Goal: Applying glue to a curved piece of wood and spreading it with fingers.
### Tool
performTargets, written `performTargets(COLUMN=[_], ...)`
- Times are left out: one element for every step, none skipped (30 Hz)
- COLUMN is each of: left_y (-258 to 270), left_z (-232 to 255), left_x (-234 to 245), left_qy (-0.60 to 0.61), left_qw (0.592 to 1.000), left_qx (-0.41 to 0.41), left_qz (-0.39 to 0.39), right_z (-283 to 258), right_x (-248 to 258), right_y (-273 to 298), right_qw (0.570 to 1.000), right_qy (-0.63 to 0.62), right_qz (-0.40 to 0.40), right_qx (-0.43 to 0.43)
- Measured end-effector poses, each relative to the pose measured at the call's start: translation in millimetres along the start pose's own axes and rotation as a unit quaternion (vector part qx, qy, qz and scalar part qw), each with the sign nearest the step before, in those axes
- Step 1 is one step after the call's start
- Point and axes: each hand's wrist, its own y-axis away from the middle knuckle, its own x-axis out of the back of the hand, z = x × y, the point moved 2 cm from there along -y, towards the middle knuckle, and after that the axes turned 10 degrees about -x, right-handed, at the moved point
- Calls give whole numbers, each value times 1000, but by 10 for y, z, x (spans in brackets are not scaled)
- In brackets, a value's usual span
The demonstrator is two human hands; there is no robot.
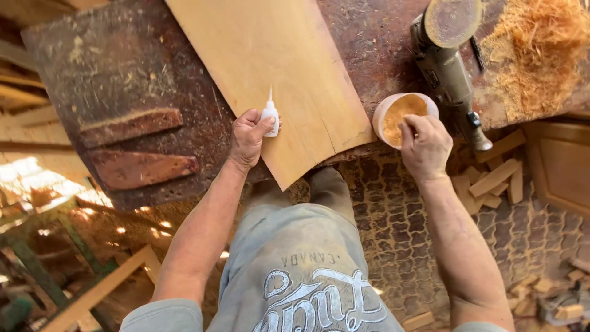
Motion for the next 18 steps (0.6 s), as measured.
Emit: performTargets(left_y=[-49, -67, -81, -117, -147, -159, -155, -184, -214, -209, -207, -210, -256, -223, -190, -250, -311, -294], left_z=[13, -11, -33, -38, -45, -51, -71, -75, -83, -80, -85, -91, -73, -50, -26, -19, -6, 40], left_x=[29, 38, 60, 60, 73, 105, 120, 141, 156, 177, 192, 195, 185, 218, 249, 201, 154, 169], left_qy=[-3, -17, -32, -30, -48, -66, -65, -58, -51, -53, -53, -53, -55, -63, -71, -69, -72, -78], left_qw=[1000, 999, 998, 998, 996, 995, 994, 994, 994, 993, 992, 991, 990, 989, 988, 987, 986, 986], left_qx=[6, 21, 37, 39, 48, 58, 60, 65, 70, 73, 79, 85, 88, 94, 101, 104, 105, 104], left_qz=[-12, -26, -40, -46, -52, -57, -61, -64, -67, -75, -82, -87, -93, -91, -89, -99, -107, -101], right_z=[-196, -368, -554, -631, -732, -840, -889, -943, -991, -995, -1000, -994, -1064, -1188, -1316, -1283, -1269, -1287], right_x=[30, 81, 119, -108, -332, -568, -682, -815, -947, -1065, -1190, -1311, -1407, -1518, -1622, -1620, -1629, -1650], right_y=[94, 199, 301, 429, 559, 699, 733, 729, 723, 807, 888, 957, 1059, 1242, 1426, 1427, 1433, 1465], right_qw=[1000, 997, 990, 990, 990, 987, 987, 991, 993, 992, 996, 998, 998, 999, 997, 998, 995, 988], right_qy=[2, -58, -117, -114, -136, -158, -155, -125, -95, -93, -57, -21, -21, -31, -43, -38, -6, 17], right_qz=[5, -8, -19, -15, 11, 36, 38, 55, 71, 75, 70, 63, 65, 16, -32, -29, -58, -93], right_qx=[-13, -44, -75, -80, -45, -9, -13, -16, -20, -27, -13, 1, -6, 23, 53, 44, 77, 119])
